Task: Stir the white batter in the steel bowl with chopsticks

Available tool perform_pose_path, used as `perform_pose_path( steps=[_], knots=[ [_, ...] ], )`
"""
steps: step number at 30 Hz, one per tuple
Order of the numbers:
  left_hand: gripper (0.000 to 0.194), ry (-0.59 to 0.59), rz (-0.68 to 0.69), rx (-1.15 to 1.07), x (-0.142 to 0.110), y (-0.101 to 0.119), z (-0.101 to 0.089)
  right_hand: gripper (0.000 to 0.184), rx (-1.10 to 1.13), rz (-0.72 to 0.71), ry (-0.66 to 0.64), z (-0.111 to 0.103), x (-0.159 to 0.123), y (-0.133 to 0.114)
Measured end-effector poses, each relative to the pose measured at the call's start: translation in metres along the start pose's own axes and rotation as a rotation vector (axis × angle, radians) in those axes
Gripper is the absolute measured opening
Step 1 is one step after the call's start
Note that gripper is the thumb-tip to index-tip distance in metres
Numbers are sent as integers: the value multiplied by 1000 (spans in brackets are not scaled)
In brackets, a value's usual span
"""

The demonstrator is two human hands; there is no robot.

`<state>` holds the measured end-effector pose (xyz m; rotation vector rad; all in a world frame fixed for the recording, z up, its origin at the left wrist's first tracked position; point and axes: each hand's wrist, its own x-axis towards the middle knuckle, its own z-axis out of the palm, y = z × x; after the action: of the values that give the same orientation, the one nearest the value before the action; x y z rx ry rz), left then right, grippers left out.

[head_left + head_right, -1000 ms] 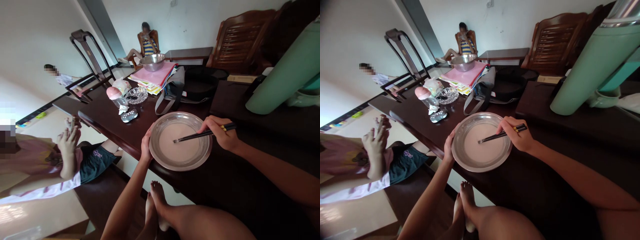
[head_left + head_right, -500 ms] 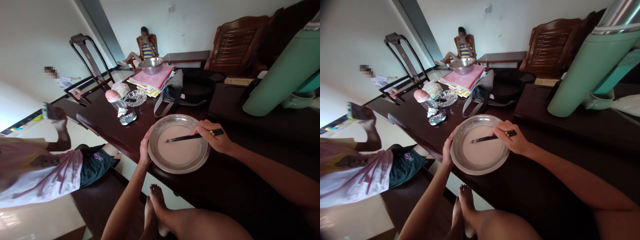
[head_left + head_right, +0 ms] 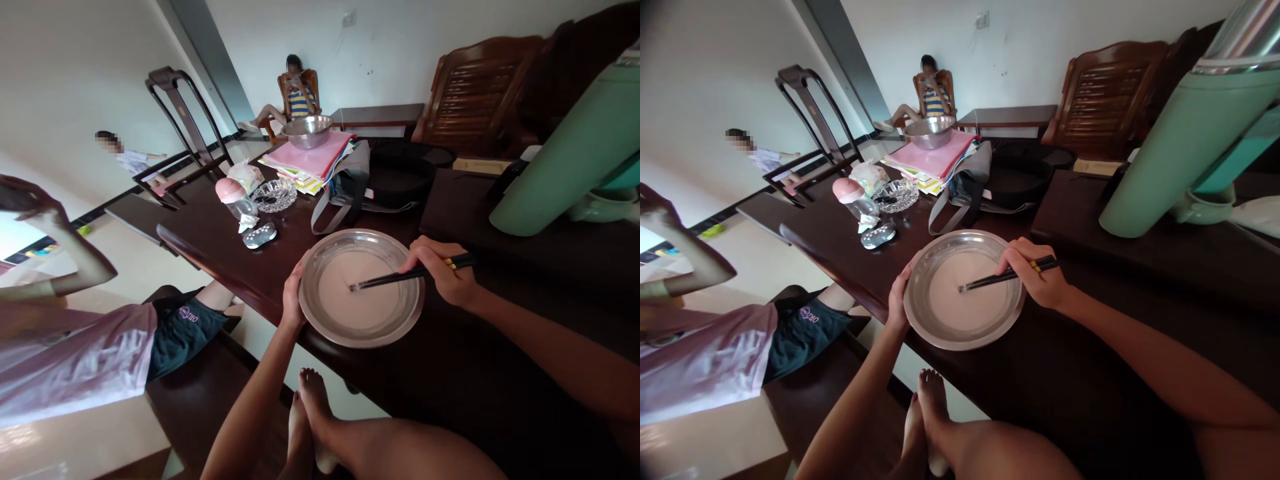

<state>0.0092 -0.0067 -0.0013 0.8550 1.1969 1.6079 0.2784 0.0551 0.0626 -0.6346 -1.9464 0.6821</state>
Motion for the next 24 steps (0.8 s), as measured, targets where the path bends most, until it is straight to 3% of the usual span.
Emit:
perform_pose_path(
  steps=[4,9,14,17,20,24],
  knots=[
    [52,5,5,10,1,-1,-1,44,-17,-27,-82,2,0,-1],
    [52,13,0,23,1,0,-1,43,10,29,43,1,0,1],
    [53,-4,2,11,0,2,1,40,20,-15,-109,3,0,0],
    [53,6,3,0,0,0,0,39,-53,-18,4,3,2,1],
    [53,5,3,-10,1,-1,-1,42,58,21,82,1,1,1],
    [51,-5,4,-25,2,-2,-1,39,79,-31,-59,4,0,-2]
  ],
)
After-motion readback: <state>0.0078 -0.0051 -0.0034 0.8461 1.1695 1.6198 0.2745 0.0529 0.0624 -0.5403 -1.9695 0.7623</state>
